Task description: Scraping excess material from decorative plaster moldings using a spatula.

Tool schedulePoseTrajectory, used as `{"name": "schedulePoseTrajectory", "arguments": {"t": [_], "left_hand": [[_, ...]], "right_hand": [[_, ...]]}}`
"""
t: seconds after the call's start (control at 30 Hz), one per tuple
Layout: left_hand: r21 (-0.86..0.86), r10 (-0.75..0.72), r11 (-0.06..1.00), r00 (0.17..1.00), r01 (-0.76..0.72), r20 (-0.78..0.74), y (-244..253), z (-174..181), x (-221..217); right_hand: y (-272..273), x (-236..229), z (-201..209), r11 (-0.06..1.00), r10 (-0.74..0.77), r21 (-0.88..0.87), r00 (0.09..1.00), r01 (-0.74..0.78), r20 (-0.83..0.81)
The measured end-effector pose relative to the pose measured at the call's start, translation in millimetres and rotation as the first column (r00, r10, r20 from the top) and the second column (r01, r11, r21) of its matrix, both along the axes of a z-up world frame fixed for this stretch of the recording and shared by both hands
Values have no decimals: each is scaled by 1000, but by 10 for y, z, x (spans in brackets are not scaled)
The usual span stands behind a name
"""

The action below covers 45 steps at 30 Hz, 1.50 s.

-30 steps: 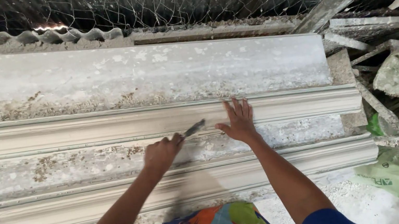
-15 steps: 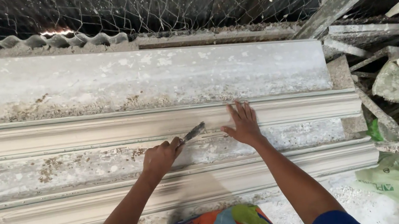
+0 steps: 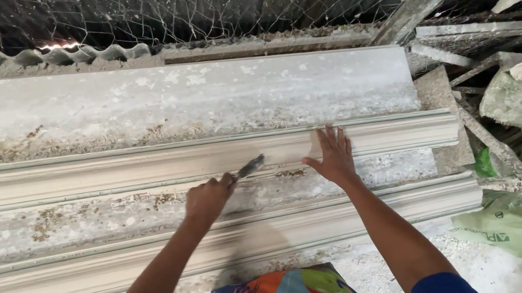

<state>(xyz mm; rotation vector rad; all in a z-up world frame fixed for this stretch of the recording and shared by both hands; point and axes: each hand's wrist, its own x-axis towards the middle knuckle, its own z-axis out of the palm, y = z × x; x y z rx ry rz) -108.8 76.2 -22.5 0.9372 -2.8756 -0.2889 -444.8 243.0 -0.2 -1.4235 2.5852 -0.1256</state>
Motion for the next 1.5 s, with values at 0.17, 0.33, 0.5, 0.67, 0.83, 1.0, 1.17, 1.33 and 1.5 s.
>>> {"name": "schedulePoseTrajectory", "arguments": {"t": [0.17, 0.33, 0.5, 0.67, 0.83, 1.0, 1.17, 1.33, 1.5], "left_hand": [[-127, -11, 992, 1000, 9, -15, 159, 31, -288], [-107, 9, 994, 995, -20, -100, 441, -54, -841], [-180, 25, 983, 1000, -26, -11, 321, 76, -548], [-130, -18, 991, 990, 0, -140, 943, -66, -1693], [-165, 28, 985, 994, -44, -102, 971, 30, -1474], [-253, 46, 965, 997, -61, -66, 987, 26, -1487], [-167, -19, 985, 994, 37, 108, 763, 243, -1400], [-71, 36, 997, 984, -24, 174, 753, 194, -1475], [-198, 90, 975, 995, -96, -40, 1418, -288, -2305]], "right_hand": [[129, -251, -150, 999, 17, -32, 1000, -17, 3], [71, -431, 150, 996, 52, 69, 998, -54, 34], [343, -679, 165, 994, -2, 113, 998, -5, 67], [511, -843, 74, 999, -7, 37, 999, 5, 39], [782, -1213, -74, 999, -4, -32, 1000, 4, 14], [967, -1472, -147, 992, 20, -128, 1000, -22, -22], [968, -1591, -117, 998, 67, -21, 993, -65, 93], [1053, -1785, 10, 997, 70, -18, 995, -69, 71], [1245, -1972, -62, 999, 36, -38, 998, -34, 55]]}}
